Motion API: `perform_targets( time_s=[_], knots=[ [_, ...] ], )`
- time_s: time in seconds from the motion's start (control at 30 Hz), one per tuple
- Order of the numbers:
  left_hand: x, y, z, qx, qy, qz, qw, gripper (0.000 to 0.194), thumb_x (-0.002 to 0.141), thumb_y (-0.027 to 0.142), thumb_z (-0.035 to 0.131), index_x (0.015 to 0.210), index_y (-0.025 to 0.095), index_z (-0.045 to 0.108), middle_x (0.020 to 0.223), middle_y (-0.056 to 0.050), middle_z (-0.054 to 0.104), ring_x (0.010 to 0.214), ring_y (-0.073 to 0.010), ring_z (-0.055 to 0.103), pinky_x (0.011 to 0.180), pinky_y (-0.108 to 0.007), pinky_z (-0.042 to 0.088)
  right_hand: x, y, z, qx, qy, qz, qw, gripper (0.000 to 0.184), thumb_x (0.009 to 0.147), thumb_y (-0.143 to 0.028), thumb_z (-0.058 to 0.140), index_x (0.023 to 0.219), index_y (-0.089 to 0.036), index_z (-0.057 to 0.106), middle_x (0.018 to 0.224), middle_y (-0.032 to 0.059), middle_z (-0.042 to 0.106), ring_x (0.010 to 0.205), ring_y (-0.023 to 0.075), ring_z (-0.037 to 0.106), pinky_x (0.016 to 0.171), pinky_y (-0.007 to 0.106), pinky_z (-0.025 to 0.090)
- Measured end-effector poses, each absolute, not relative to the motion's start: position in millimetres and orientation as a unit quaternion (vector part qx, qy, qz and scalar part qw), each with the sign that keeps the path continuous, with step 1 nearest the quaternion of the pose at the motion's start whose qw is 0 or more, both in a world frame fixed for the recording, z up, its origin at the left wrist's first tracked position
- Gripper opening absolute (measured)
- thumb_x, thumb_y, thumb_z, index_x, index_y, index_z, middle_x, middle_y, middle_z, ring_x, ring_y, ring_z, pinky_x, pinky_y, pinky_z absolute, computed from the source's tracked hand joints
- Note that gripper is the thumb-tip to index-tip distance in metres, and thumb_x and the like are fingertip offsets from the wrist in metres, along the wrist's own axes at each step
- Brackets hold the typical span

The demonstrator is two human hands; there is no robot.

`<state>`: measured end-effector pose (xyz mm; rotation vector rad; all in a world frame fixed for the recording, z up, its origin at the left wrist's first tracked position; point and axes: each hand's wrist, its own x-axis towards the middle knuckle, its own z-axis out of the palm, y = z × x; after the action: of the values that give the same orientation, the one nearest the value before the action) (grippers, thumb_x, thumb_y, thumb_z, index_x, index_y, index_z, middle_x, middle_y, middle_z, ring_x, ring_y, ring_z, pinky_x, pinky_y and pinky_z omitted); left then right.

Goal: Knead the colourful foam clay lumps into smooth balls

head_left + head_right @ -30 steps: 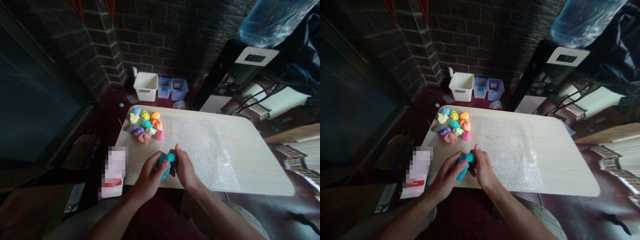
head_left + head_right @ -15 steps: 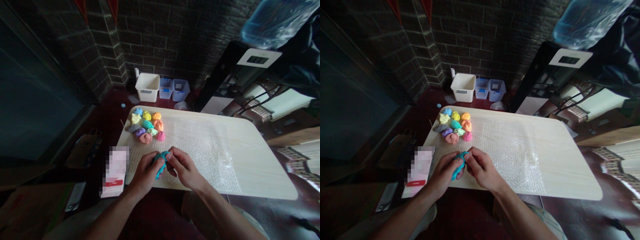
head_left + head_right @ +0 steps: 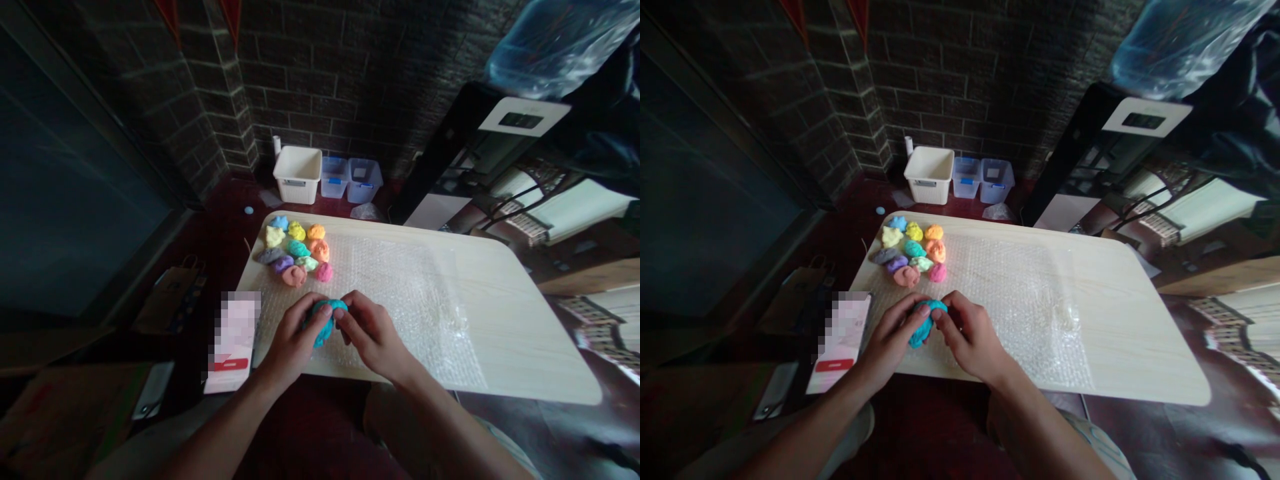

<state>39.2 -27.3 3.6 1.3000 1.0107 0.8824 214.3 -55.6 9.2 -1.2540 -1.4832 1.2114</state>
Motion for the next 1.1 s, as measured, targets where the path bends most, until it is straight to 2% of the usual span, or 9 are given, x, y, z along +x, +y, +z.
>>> perform_targets(
  time_s=[0.1,0.27,0.37,0.53,0.6,0.77,0.87,0.97,1.1],
  knots=[
    [37.4,-25.7,-1.0,0.604,0.43,0.374,0.557,0.026,0.101,0.044,0.06,0.105,0.02,0.068,0.094,-0.003,0.071,0.083,-0.0176,0.064,0.075,-0.027,0.049,212.1,-56.4,4.8,-0.533,-0.61,0.425,0.405,0.03,0.106,-0.045,0.058,0.089,-0.019,0.061,0.069,0.0,0.064,0.055,0.0114,0.055,0.051,0.025,0.041],
    [36.9,-27.0,-4.5,0.647,0.468,0.392,0.456,0.021,0.101,0.039,0.061,0.105,0.019,0.069,0.095,-0.005,0.074,0.086,-0.0185,0.069,0.078,-0.027,0.051,206.5,-62.1,5.9,-0.567,-0.548,0.453,0.417,0.028,0.101,-0.044,0.064,0.093,-0.017,0.07,0.07,0.0027,0.07,0.056,0.0133,0.063,0.05,0.024,0.046],
    [36.2,-25.5,-3.2,0.617,0.484,0.395,0.478,0.025,0.1,0.041,0.061,0.102,0.018,0.069,0.087,-0.004,0.073,0.075,-0.0175,0.067,0.068,-0.026,0.051,208.3,-63.1,9.0,-0.523,-0.545,0.505,0.418,0.03,0.102,-0.044,0.063,0.098,-0.017,0.075,0.078,0.005,0.074,0.062,0.0138,0.067,0.053,0.023,0.05],
    [33.9,-22.2,-1.4,0.594,0.45,0.348,0.569,0.028,0.095,0.044,0.067,0.092,0.017,0.071,0.069,0.0,0.066,0.057,-0.0137,0.057,0.052,-0.023,0.042,217.2,-55.6,4.8,-0.481,-0.506,0.571,0.431,0.039,0.093,-0.053,0.076,0.08,-0.018,0.067,0.068,0.0017,0.07,0.052,0.01,0.059,0.05,0.022,0.047],
    [33.2,-22.4,-0.9,0.598,0.433,0.344,0.58,0.027,0.094,0.043,0.068,0.09,0.016,0.072,0.069,-0.001,0.067,0.059,-0.0139,0.057,0.054,-0.023,0.043,219.2,-54.5,3.3,-0.484,-0.526,0.579,0.393,0.041,0.096,-0.056,0.071,0.082,-0.019,0.063,0.066,-0.0001,0.068,0.051,0.0101,0.059,0.05,0.022,0.047],
    [33.3,-27.1,-0.4,0.65,0.43,0.354,0.518,0.023,0.097,0.038,0.063,0.094,0.017,0.073,0.083,-0.004,0.072,0.074,-0.0174,0.064,0.064,-0.025,0.046,219.1,-57.6,0.4,-0.514,-0.601,0.537,0.295,0.049,0.111,-0.058,0.04,0.085,-0.02,0.059,0.055,-0.0037,0.059,0.049,0.0101,0.054,0.052,0.022,0.043],
    [34.4,-30.6,-2.3,0.66,0.449,0.35,0.489,0.024,0.1,0.039,0.059,0.095,0.018,0.069,0.081,-0.003,0.069,0.072,-0.0168,0.061,0.063,-0.026,0.044,216.6,-56.9,-5.5,-0.512,-0.582,0.55,0.311,0.049,0.11,-0.059,0.04,0.083,-0.021,0.055,0.055,-0.0046,0.055,0.048,0.0103,0.05,0.049,0.022,0.04],
    [34.2,-31.8,-4.3,0.631,0.46,0.352,0.517,0.026,0.101,0.042,0.057,0.095,0.019,0.068,0.078,-0.002,0.067,0.07,-0.0162,0.059,0.062,-0.026,0.043,212.2,-55.7,-10.5,-0.499,-0.566,0.558,0.346,0.047,0.11,-0.059,0.042,0.083,-0.022,0.053,0.057,-0.0048,0.053,0.048,0.0101,0.048,0.048,0.022,0.039],
    [33.3,-27.6,-3.7,0.589,0.449,0.366,0.564,0.021,0.098,0.037,0.059,0.1,0.019,0.07,0.089,-0.003,0.071,0.081,-0.018,0.063,0.072,-0.028,0.048,208.6,-56.3,-10.0,-0.498,-0.566,0.547,0.364,0.047,0.109,-0.059,0.043,0.082,-0.022,0.054,0.056,-0.0054,0.052,0.047,0.0096,0.044,0.048,0.022,0.037]
  ],
)
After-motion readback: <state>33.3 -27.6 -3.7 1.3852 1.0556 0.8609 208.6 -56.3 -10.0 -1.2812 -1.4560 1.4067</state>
